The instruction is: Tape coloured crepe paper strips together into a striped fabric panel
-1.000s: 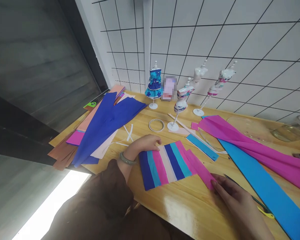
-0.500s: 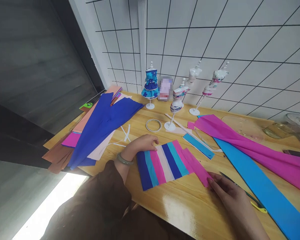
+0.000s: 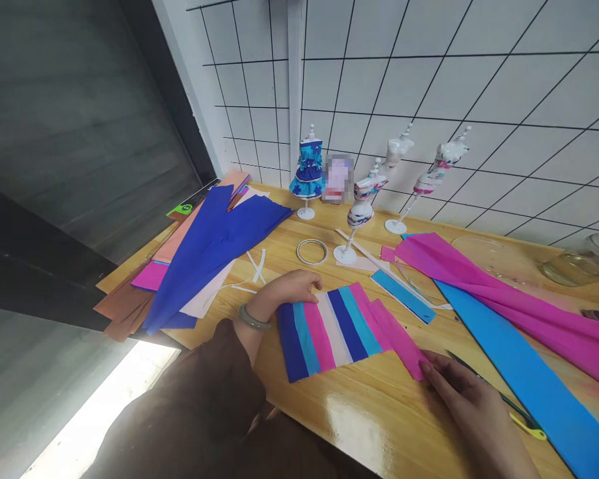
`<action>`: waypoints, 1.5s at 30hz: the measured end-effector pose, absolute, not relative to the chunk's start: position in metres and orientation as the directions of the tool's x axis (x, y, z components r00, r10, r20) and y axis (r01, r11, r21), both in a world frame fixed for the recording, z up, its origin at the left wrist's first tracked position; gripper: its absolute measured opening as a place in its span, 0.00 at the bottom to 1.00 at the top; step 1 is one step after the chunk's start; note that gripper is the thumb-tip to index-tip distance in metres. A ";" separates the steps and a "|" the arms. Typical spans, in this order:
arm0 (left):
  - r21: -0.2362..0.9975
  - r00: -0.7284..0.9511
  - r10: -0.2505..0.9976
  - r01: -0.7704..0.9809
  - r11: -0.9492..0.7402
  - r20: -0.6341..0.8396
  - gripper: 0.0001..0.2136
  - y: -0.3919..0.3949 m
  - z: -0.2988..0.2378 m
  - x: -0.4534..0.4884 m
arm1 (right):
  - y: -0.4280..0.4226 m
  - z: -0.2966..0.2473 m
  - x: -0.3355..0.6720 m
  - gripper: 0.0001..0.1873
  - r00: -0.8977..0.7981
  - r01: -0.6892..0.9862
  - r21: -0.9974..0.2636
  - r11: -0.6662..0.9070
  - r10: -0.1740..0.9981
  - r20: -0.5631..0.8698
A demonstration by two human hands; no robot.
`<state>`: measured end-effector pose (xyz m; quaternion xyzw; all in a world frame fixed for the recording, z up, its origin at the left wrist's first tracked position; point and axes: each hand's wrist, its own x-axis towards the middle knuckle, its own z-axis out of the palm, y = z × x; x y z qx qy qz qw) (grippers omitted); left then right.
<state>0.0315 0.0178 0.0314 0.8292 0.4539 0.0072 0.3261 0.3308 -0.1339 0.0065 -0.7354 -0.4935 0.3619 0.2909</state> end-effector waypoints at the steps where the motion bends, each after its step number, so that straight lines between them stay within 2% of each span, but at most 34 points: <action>1: 0.548 0.588 0.759 0.747 -0.377 -0.280 0.16 0.018 0.031 0.031 | -0.134 0.005 0.331 0.19 0.259 0.512 -0.789 -0.339 0.937 -0.235; 9: 0.559 0.592 0.764 0.736 -0.382 -0.256 0.15 0.018 0.030 0.031 | -0.135 0.003 0.332 0.22 0.215 0.484 -0.801 -0.351 0.935 -0.280; 14: 0.547 0.586 0.768 0.744 -0.384 -0.258 0.15 0.017 0.031 0.031 | -0.125 0.018 0.337 0.21 0.218 0.522 -0.808 -0.273 0.959 -0.183; 18: 0.531 0.581 0.775 0.751 -0.393 -0.247 0.15 0.019 0.028 0.031 | -0.100 0.034 0.346 0.24 0.261 0.546 -0.796 -0.261 0.956 -0.134; 23: 0.528 0.588 0.773 0.746 -0.406 -0.237 0.14 0.020 0.026 0.031 | -0.063 0.030 0.353 0.27 0.159 0.563 -0.807 -0.176 0.982 -0.103; 25: 0.533 0.590 0.774 0.742 -0.407 -0.230 0.14 0.019 0.026 0.031 | -0.051 0.019 0.354 0.27 0.109 0.639 -0.757 -0.137 0.990 -0.087; 29: 0.535 0.586 0.775 0.744 -0.400 -0.235 0.15 0.018 0.029 0.031 | -0.038 -0.002 0.359 0.23 0.082 0.811 -0.580 -0.078 0.996 -0.020; 36: 0.550 0.579 0.771 0.747 -0.373 -0.264 0.15 0.018 0.033 0.032 | -0.036 -0.011 0.373 0.18 0.103 0.912 -0.406 -0.054 0.989 0.102; 45: 0.552 0.563 0.787 0.752 -0.361 -0.252 0.14 0.018 0.030 0.031 | -0.038 -0.013 0.368 0.15 0.049 0.973 -0.229 -0.014 0.988 0.146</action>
